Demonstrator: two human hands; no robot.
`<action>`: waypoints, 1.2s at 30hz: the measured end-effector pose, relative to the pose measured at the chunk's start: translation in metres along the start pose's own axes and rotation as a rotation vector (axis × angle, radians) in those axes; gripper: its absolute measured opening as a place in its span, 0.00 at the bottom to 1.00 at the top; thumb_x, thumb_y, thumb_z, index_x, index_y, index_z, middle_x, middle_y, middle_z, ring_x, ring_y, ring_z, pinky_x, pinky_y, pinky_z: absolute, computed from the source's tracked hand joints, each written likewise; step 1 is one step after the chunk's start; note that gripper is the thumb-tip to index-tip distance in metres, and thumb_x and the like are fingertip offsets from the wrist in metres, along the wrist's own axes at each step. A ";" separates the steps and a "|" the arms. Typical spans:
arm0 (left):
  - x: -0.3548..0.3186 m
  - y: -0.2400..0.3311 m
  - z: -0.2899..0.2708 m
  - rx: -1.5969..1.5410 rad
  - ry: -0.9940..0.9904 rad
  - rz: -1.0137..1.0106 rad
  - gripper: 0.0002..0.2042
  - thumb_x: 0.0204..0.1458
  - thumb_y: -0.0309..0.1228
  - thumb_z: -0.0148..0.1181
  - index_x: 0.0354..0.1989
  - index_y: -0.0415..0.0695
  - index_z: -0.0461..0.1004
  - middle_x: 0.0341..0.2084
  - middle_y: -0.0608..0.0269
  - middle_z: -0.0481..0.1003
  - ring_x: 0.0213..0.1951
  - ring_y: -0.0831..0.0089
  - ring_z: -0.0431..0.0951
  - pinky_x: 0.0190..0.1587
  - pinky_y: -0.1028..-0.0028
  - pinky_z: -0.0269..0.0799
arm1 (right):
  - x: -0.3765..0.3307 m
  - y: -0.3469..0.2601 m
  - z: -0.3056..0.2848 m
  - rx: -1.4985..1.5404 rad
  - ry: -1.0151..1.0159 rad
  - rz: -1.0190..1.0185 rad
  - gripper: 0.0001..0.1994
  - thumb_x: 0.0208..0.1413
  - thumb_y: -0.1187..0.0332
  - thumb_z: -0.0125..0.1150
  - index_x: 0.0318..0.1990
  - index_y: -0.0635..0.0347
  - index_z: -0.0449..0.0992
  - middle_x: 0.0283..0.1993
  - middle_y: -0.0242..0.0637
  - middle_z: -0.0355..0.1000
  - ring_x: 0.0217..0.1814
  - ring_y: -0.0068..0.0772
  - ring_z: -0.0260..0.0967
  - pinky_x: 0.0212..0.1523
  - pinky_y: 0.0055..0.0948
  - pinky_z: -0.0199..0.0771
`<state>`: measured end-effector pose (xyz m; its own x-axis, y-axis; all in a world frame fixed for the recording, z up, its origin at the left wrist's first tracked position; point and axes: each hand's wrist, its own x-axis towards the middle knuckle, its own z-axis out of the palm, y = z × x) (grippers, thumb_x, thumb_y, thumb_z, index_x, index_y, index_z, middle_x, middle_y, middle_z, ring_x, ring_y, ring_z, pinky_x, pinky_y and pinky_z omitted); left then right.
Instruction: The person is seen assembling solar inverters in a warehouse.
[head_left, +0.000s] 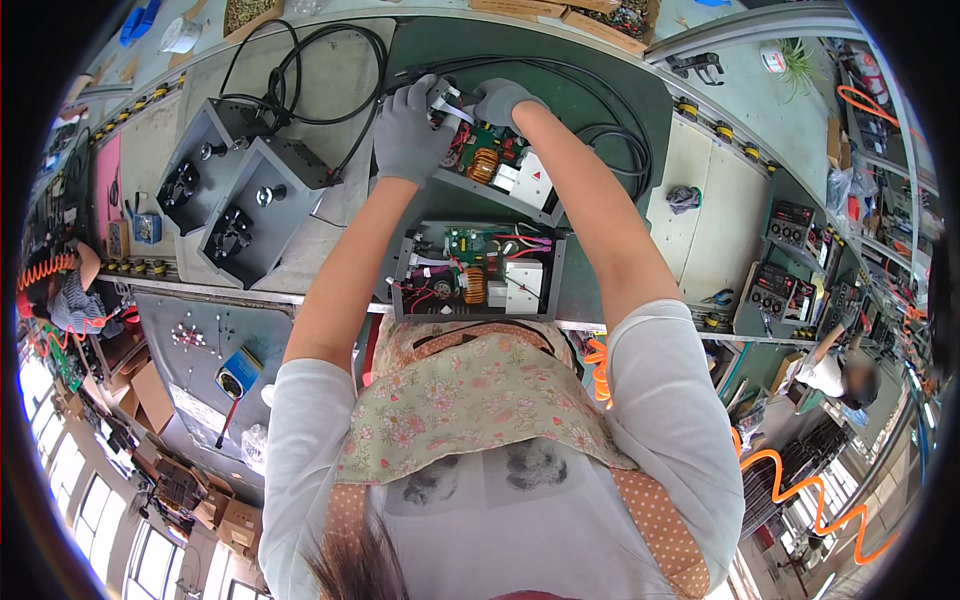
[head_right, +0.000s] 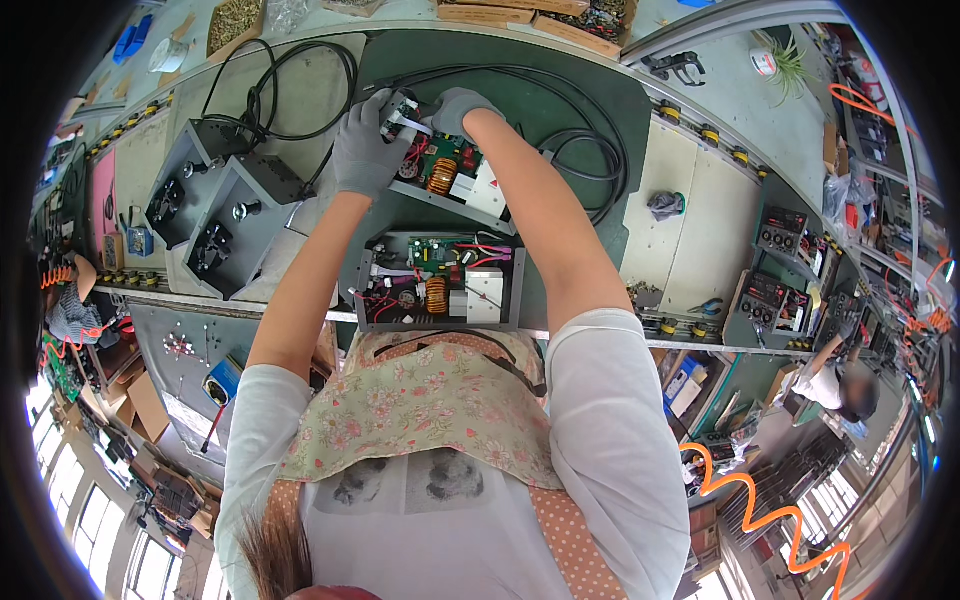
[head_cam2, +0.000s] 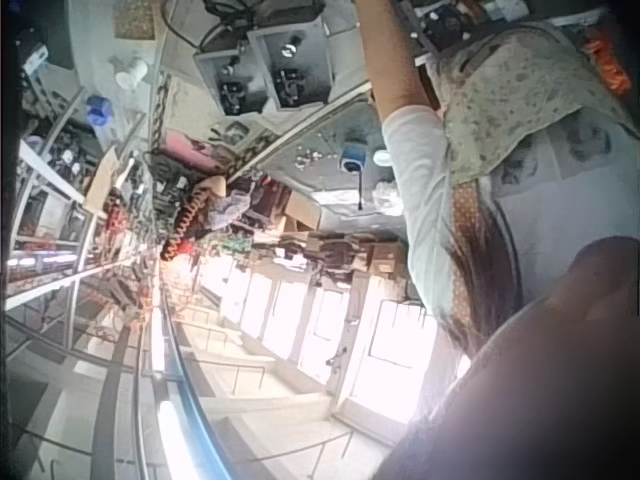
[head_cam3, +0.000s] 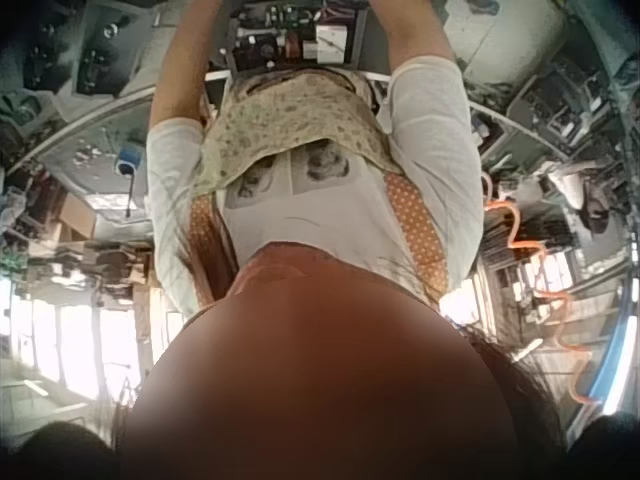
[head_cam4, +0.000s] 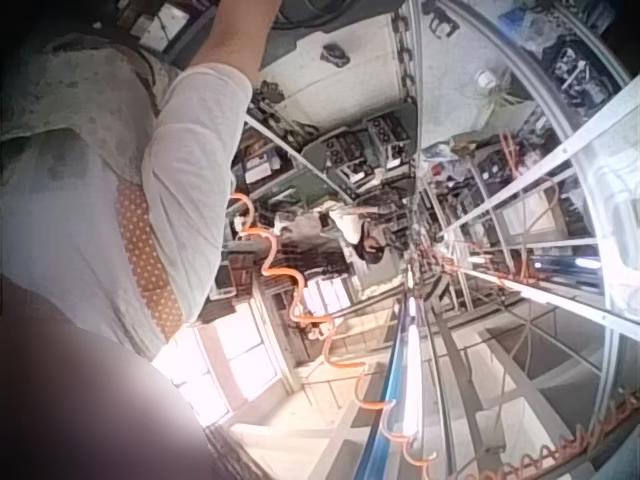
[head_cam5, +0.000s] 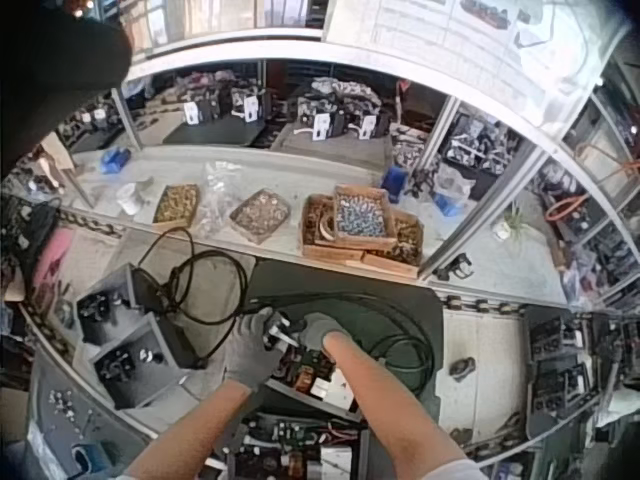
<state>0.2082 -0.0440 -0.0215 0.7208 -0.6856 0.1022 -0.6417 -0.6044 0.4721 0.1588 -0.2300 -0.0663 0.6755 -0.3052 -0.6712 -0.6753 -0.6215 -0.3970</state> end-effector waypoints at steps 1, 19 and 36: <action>0.000 -0.001 0.001 0.000 0.001 -0.006 0.31 0.44 0.41 0.66 0.59 0.50 0.68 0.49 0.57 0.73 0.51 0.54 0.72 0.54 0.59 0.70 | 0.001 -0.001 0.000 -0.002 -0.003 0.001 0.30 0.50 0.46 0.63 0.56 0.54 0.77 0.59 0.44 0.73 0.60 0.47 0.70 0.59 0.39 0.71; -0.001 -0.003 0.004 0.001 0.057 0.048 0.29 0.44 0.43 0.66 0.57 0.48 0.70 0.47 0.54 0.74 0.50 0.53 0.73 0.52 0.58 0.72 | 0.000 0.012 0.002 0.248 -0.035 -0.049 0.27 0.54 0.47 0.61 0.60 0.45 0.74 0.63 0.37 0.70 0.63 0.41 0.68 0.65 0.36 0.64; 0.004 -0.003 0.006 -0.020 0.080 0.079 0.28 0.42 0.41 0.66 0.55 0.47 0.71 0.44 0.53 0.75 0.47 0.51 0.74 0.49 0.56 0.72 | -0.004 -0.004 -0.005 0.075 0.026 0.127 0.25 0.51 0.51 0.59 0.54 0.54 0.78 0.57 0.43 0.74 0.56 0.46 0.73 0.56 0.42 0.73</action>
<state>0.2115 -0.0474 -0.0282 0.6872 -0.6958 0.2087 -0.6926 -0.5409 0.4772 0.1600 -0.2296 -0.0590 0.5898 -0.3970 -0.7032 -0.7754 -0.5217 -0.3559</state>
